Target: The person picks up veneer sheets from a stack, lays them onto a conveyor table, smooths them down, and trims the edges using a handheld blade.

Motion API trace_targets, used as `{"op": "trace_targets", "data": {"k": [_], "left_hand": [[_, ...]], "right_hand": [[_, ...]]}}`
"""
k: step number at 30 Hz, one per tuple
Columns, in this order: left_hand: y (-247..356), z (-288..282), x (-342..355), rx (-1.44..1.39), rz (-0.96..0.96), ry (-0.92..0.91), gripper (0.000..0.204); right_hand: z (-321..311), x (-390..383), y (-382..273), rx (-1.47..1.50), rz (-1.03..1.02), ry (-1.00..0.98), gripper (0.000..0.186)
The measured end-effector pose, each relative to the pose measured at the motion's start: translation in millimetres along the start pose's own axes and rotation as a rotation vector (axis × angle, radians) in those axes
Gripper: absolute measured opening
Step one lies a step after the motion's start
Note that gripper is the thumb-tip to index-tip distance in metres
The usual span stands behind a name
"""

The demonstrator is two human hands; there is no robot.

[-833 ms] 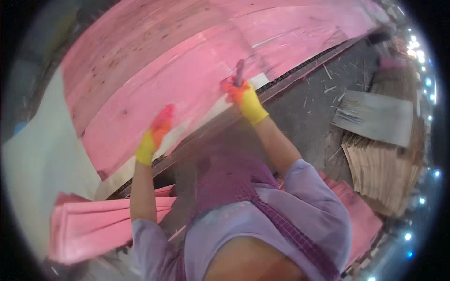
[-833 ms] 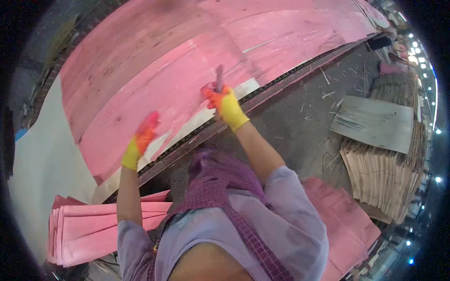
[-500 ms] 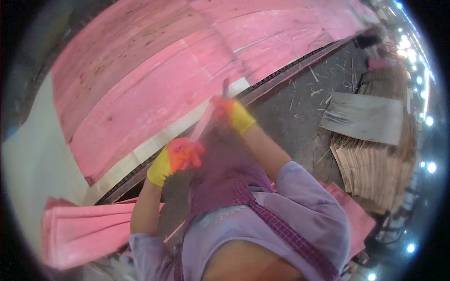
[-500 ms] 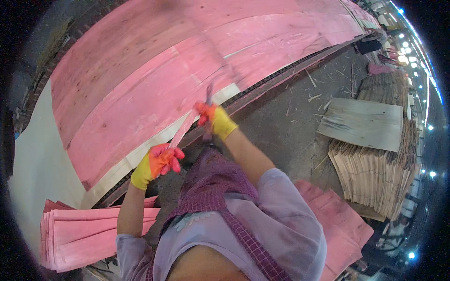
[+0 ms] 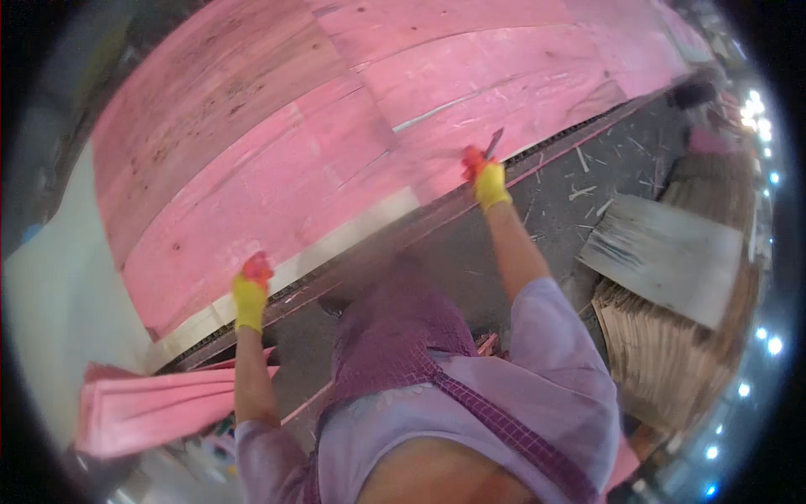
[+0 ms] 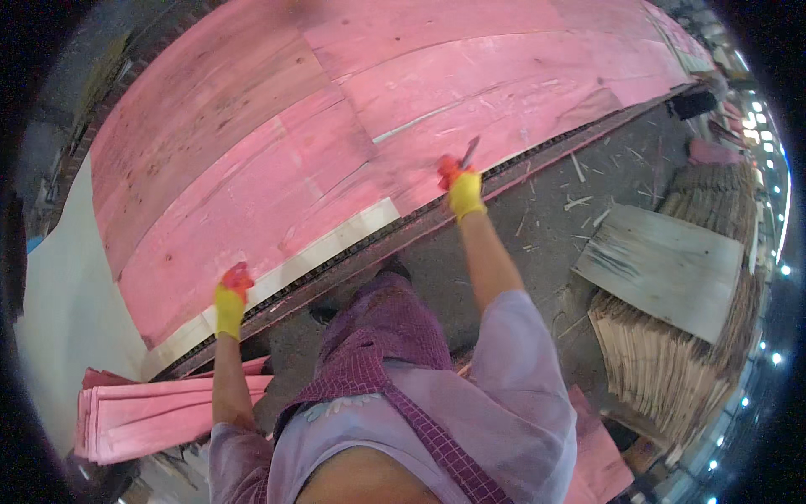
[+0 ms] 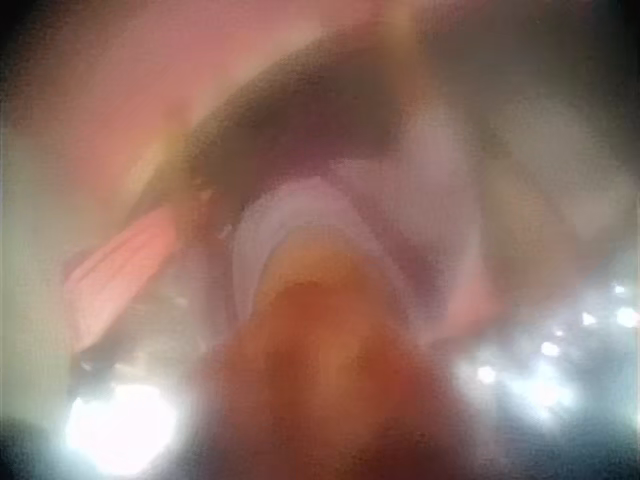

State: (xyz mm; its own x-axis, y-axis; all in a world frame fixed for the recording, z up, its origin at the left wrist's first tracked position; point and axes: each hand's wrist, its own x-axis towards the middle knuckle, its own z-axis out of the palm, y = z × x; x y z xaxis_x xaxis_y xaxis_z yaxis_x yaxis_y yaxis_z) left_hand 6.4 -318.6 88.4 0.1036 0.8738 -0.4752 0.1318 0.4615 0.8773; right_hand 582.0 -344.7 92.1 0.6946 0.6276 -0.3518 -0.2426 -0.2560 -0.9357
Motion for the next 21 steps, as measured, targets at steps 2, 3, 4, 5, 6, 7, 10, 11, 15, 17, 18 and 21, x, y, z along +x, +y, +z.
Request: {"op": "trace_targets", "data": {"k": [2, 3, 4, 5, 6, 7, 10, 11, 15, 17, 18, 21], "left_hand": [[54, 89, -14, 0.76, -0.052, -0.009, 0.036], [48, 115, -8, 0.755, 0.106, -0.034, 0.038], [38, 140, 3, 0.745, 0.262, -0.061, 0.04], [58, 174, 12, 0.929, 0.293, -0.085, 0.042], [82, 210, 22, 1.11, 0.329, -0.114, 0.045], [88, 238, 33, 1.081, 0.355, -0.117, 0.047], [89, 306, 75, 1.045, 0.454, -0.101, 0.053], [88, 328, 91, 1.1, 0.466, -0.127, 0.052], [67, 383, 153, 1.368, 0.592, -0.051, 0.051], [52, 391, 165, 1.367, 0.563, -0.045, 0.048], [45, 393, 171, 1.371, 0.539, -0.033, 0.046], [61, 374, 178, 1.128, 0.59, -0.169, 0.042]], "right_hand": [[4, 49, -32, -0.135, 0.091, -0.065, 0.026], [13, 79, -32, -0.144, 0.045, -0.116, 0.024], [30, 98, -33, -0.109, 0.057, -0.116, 0.023], [44, 115, -31, -0.076, 0.07, -0.101, 0.023], [50, 137, -22, -0.08, 0.085, -0.103, 0.023], [61, 154, -11, -0.147, 0.109, -0.152, 0.025], [74, 174, 6, -0.478, 0.143, -0.178, 0.032], [77, 177, 5, -0.74, 0.131, -0.142, 0.036], [84, 190, -6, -1.141, -0.053, -0.243, 0.047], [71, 203, -9, -1.437, -0.272, -0.383, 0.051], [77, 216, -7, -1.527, -0.44, -0.405, 0.046], [93, 218, -25, -1.729, -0.591, -0.511, 0.043]]}}
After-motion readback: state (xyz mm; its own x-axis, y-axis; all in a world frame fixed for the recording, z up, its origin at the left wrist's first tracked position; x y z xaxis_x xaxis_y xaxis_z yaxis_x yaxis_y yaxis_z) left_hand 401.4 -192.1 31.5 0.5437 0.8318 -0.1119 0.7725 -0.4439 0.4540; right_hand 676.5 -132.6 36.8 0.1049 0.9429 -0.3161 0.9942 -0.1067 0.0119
